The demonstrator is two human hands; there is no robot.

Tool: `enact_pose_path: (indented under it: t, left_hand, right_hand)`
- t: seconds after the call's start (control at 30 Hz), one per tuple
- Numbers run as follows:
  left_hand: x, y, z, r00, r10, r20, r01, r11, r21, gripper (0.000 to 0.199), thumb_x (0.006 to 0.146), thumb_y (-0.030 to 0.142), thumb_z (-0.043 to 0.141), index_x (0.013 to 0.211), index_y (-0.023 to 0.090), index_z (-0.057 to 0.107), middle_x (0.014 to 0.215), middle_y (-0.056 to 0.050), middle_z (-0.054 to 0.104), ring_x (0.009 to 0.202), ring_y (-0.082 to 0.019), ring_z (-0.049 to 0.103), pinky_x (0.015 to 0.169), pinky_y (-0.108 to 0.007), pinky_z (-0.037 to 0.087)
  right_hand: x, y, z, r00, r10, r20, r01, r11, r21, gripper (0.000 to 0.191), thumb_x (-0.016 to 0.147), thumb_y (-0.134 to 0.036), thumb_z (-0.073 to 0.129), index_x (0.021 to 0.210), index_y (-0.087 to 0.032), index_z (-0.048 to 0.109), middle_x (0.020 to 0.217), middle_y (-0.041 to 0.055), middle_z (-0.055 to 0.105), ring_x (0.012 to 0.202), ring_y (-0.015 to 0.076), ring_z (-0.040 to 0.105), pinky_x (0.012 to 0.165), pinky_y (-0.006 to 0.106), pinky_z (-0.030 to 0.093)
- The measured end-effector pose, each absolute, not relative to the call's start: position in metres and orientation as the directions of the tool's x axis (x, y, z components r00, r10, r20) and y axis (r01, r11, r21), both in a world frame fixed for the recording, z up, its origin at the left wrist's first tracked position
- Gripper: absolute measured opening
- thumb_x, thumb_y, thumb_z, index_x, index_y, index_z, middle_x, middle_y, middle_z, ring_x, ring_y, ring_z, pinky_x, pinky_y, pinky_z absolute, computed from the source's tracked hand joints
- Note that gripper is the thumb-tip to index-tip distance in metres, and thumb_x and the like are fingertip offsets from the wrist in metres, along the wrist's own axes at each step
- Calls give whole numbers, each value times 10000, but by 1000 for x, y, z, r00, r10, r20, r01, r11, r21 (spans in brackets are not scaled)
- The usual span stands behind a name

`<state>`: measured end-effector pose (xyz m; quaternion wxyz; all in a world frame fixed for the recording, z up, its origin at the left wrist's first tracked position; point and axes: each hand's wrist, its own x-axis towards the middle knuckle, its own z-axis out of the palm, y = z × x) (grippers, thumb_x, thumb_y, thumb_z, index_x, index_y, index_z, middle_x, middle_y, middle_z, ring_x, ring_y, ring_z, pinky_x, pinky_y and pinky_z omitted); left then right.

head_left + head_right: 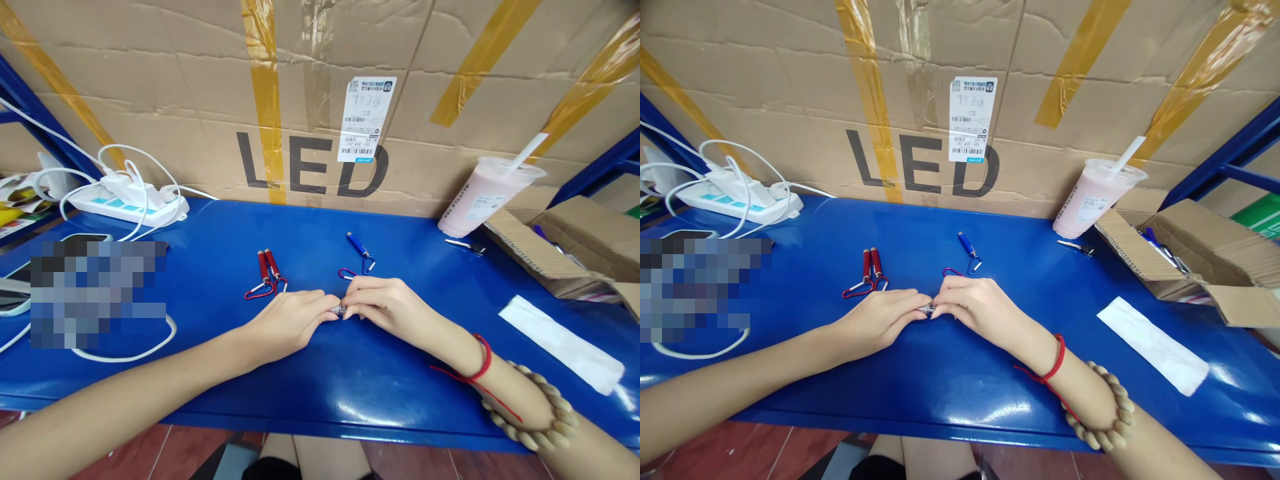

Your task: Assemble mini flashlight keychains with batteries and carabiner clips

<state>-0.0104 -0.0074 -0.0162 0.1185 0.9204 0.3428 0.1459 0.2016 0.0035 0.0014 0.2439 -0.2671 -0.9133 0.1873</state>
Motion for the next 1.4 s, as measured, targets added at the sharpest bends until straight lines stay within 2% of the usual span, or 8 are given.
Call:
enact_pose_path:
  t: [0.07,0.13,0.23,0.33,0.67,0.83,1.07,1.4]
  left_hand:
    - [-11,-7,-16,716,654,244,605,-756,250,325,977,295,261,939,189,566,762,-9,602,713,-147,604,612,-231,423]
    - [-11,-6,-16,720,613,325,603,-785,144,365,982,295,231,930,182,574,713,-12,585,660,-146,592,577,-233,416]
    - [-12,-3,-15,724,530,442,580,-814,26,376,983,284,228,937,174,585,683,-16,580,623,-144,583,552,-235,418]
    - [-12,-1,-12,697,488,526,570,-822,8,351,981,288,255,964,165,583,729,-23,622,647,-139,602,570,-230,441]
    - [-8,-2,-7,596,658,460,546,-752,369,243,954,239,365,1081,169,560,969,-32,681,870,-149,646,768,-243,497]
    - [-5,-3,-4,519,748,415,524,-661,537,198,941,208,391,1038,182,562,998,-15,671,899,-128,637,812,-218,481]
    - [-6,-3,-3,504,778,375,527,-621,580,191,944,236,389,1026,203,558,960,-5,666,863,-138,633,773,-232,478]
    - [-6,-3,-3,615,717,329,441,-659,610,194,946,201,371,990,185,559,972,-14,653,906,-133,615,838,-230,459]
  right_hand:
    - [200,1,2,-747,564,353,440,817,-373,266,929,-165,404,839,-148,653,806,48,621,678,104,567,593,217,421]
    - [196,-2,2,-737,570,364,446,814,-371,278,930,-177,401,787,-143,637,751,40,607,636,105,544,574,222,402]
    - [190,-4,1,-680,646,348,412,729,-547,296,927,-207,427,690,-149,595,662,12,584,614,93,531,613,212,407]
    - [186,-4,2,-631,706,322,388,647,-656,336,932,-225,423,632,-154,555,582,-12,544,566,79,510,597,200,396]
    - [189,-1,0,-570,737,363,456,651,-607,339,919,-290,468,636,-163,604,614,-9,559,600,73,530,592,194,384]
    - [195,2,0,-422,692,586,519,714,-469,173,803,-340,643,788,-168,657,637,-15,530,554,68,475,528,194,386]
    - [201,3,4,-474,442,761,538,830,-147,102,784,-225,668,874,-196,708,814,27,594,567,51,515,509,191,411]
    - [202,2,6,-548,402,734,570,821,-25,133,843,-185,596,814,-224,720,778,6,617,514,32,487,486,175,373]
